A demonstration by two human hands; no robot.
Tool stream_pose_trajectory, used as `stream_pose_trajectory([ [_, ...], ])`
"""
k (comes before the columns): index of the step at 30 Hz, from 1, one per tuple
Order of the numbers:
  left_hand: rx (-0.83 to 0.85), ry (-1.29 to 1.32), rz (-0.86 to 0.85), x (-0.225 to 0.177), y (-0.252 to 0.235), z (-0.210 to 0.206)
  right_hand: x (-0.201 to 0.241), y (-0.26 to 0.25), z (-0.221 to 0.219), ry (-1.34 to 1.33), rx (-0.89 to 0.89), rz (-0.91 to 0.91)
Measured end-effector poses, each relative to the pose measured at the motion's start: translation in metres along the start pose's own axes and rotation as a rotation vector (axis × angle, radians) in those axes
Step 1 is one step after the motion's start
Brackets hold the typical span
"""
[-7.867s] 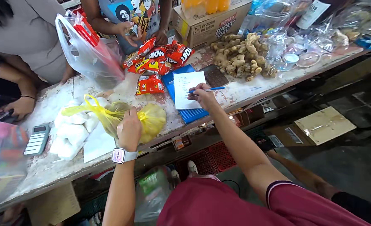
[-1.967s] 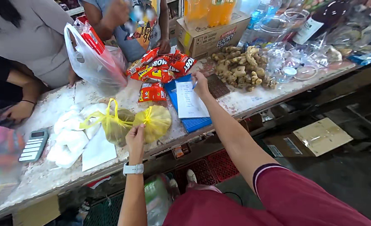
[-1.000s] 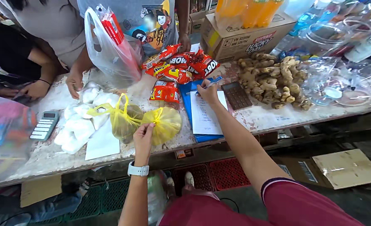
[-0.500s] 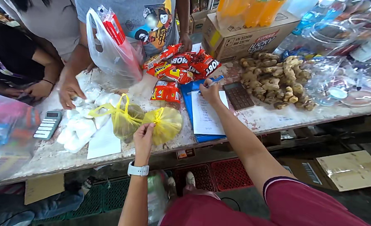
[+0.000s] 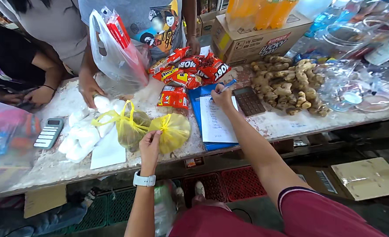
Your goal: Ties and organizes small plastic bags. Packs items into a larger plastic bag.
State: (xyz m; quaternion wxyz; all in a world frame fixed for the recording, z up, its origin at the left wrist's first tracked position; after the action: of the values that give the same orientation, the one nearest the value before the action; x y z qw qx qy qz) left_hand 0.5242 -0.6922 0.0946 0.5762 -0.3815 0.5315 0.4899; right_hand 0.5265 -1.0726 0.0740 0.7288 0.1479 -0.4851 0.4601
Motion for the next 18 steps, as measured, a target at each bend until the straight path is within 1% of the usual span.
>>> stream_pose_trajectory([
  [18, -0.015, 0.020, -0.002, 0.0028, -0.0001, 0.0012, -0.0029, 0.0004, 0.0010, 0.026, -0.060, 0.013],
])
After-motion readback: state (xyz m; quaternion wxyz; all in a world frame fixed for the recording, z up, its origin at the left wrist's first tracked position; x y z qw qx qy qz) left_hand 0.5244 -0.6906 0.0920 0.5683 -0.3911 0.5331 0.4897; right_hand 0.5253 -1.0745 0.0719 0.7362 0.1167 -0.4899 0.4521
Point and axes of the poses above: each hand's wrist, its own y-axis away from the middle knuckle, its own z-axis out of the back of the hand, x = y × z, the point moved 8 cm from there along -y, towards the middle knuckle, and after that the axes turned 2 degrees about x, right-handed, at the moved point
